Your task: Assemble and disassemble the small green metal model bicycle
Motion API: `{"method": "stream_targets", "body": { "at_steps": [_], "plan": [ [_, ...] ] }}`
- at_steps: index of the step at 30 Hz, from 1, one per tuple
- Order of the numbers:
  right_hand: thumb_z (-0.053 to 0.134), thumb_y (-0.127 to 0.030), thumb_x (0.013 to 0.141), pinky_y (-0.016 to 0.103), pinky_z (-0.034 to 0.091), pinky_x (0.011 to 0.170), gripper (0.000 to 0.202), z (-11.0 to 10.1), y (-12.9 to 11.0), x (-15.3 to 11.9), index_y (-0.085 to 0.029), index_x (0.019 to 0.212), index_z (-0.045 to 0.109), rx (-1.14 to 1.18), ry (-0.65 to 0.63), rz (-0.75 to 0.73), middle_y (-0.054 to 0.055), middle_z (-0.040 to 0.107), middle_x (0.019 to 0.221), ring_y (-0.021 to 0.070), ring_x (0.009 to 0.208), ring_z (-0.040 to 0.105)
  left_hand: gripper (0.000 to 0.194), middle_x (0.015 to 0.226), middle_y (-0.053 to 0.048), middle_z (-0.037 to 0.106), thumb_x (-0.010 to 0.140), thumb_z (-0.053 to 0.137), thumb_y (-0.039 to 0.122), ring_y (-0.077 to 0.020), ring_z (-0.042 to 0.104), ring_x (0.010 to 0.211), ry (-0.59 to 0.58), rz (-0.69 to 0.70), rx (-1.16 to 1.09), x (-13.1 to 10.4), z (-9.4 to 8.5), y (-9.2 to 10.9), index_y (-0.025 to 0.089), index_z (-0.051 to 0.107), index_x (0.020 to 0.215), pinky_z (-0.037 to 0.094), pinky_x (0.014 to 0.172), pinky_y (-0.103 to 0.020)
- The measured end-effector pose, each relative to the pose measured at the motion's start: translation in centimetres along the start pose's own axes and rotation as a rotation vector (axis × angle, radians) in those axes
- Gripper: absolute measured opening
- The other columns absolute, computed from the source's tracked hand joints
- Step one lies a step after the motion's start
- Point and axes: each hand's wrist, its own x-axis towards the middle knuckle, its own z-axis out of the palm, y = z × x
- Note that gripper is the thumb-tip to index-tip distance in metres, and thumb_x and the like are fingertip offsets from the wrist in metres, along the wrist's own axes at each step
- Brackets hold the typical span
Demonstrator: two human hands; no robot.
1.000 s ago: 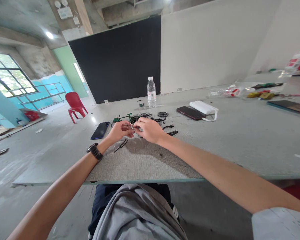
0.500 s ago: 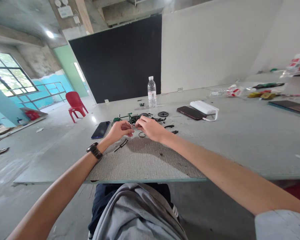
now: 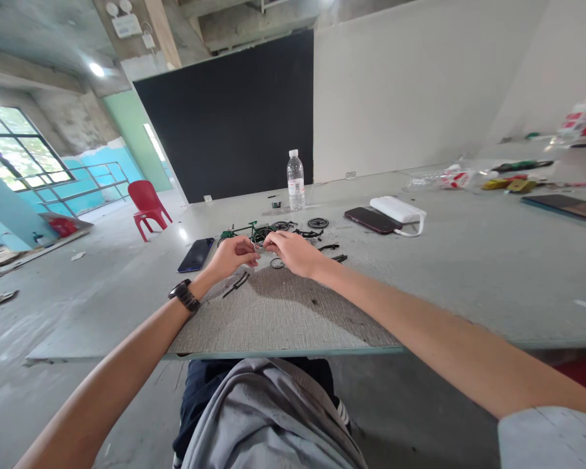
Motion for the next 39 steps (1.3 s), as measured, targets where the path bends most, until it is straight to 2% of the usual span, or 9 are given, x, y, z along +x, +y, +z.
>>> {"method": "stream_targets", "body": {
  "at_steps": [2,7,9,13,19,26,30,35,39],
  "plan": [
    [0.043,-0.024,0.107,0.039,0.052,0.083,0.023,0.17,0.07,0.02,-0.021,0.112,0.065,0.005,-0.019,0.01,0.011,0.069,0.105,0.0243,0.096,0.067,0.026,0.069,-0.002,0.071,0.082,0.084,0.029,-0.0152,0.073,0.065,-0.003,0.002,0.004,0.0,0.02,0.04,0.015,0.063,0.085,0.061,0.064,-0.028],
    [0.046,-0.025,0.105,0.037,0.052,0.083,0.02,0.35,0.12,0.03,-0.019,0.115,0.062,-0.001,-0.019,-0.021,0.015,0.063,0.121,0.024,0.099,0.065,0.024,0.068,-0.002,0.071,0.083,0.083,0.027,-0.0151,0.073,0.065,-0.002,-0.005,0.009,0.01,-0.05,0.16,0.014,0.063,0.086,0.061,0.065,-0.028],
    [0.046,-0.023,0.105,0.037,0.05,0.08,0.017,0.28,0.12,-0.02,-0.02,0.106,0.062,-0.01,-0.021,-0.007,0.013,0.066,0.112,0.0241,0.096,0.065,0.025,0.069,-0.002,0.071,0.082,0.084,0.028,-0.0155,0.073,0.065,-0.01,-0.007,0.002,-0.02,-0.07,0.16,0.014,0.063,0.086,0.062,0.065,-0.028],
    [0.044,-0.024,0.106,0.035,0.046,0.072,0.02,0.2,0.1,-0.06,-0.021,0.096,0.062,0.002,-0.087,0.047,0.006,0.066,0.085,0.0211,0.075,0.061,0.028,0.072,-0.002,0.071,0.08,0.085,0.029,-0.0158,0.073,0.066,-0.025,0.001,0.0,-0.03,-0.05,0.08,0.014,0.063,0.085,0.061,0.064,-0.027],
    [0.048,-0.025,0.104,0.036,0.048,0.078,0.013,0.49,0.15,0.02,-0.021,0.104,0.06,0.009,-0.017,-0.006,0.013,0.062,0.114,0.023,0.091,0.063,0.023,0.069,-0.002,0.071,0.083,0.082,0.027,-0.0141,0.072,0.064,-0.006,0.016,0.029,0.04,-0.15,0.11,0.014,0.063,0.085,0.06,0.064,-0.026],
    [0.048,-0.017,0.102,0.036,0.045,0.078,0.015,0.18,-0.09,-0.04,-0.021,0.094,0.059,-0.054,-0.032,-0.004,0.01,0.066,0.1,0.0225,0.088,0.062,0.026,0.071,-0.001,0.07,0.08,0.085,0.027,-0.0148,0.072,0.065,-0.034,0.01,-0.013,-0.19,-0.06,0.07,0.014,0.063,0.086,0.061,0.063,-0.027],
    [0.046,-0.019,0.103,0.036,0.044,0.075,0.02,0.48,-0.04,-0.02,-0.021,0.086,0.057,-0.047,-0.066,0.005,0.008,0.063,0.09,0.0223,0.082,0.059,0.022,0.072,-0.002,0.07,0.081,0.082,0.024,-0.0143,0.072,0.064,-0.042,0.019,0.026,-0.31,-0.02,0.26,0.014,0.063,0.084,0.061,0.063,-0.027],
    [0.045,-0.022,0.105,0.036,0.049,0.076,0.015,0.55,-0.28,-0.05,-0.02,0.101,0.06,-0.043,-0.043,0.0,0.013,0.059,0.111,0.0224,0.086,0.061,0.023,0.071,-0.002,0.07,0.083,0.081,0.028,-0.0139,0.072,0.064,-0.015,0.037,0.057,-0.24,0.03,0.61,0.015,0.062,0.084,0.06,0.063,-0.025],
    [0.042,-0.018,0.104,0.037,0.05,0.077,0.02,0.15,-0.66,-0.12,-0.019,0.104,0.062,-0.085,-0.047,-0.003,0.014,0.06,0.112,0.0233,0.086,0.062,0.026,0.07,-0.001,0.07,0.081,0.083,0.03,-0.0147,0.072,0.064,-0.017,0.023,0.02,-0.19,0.1,0.44,0.015,0.062,0.086,0.061,0.063,-0.026]
  ]
}}
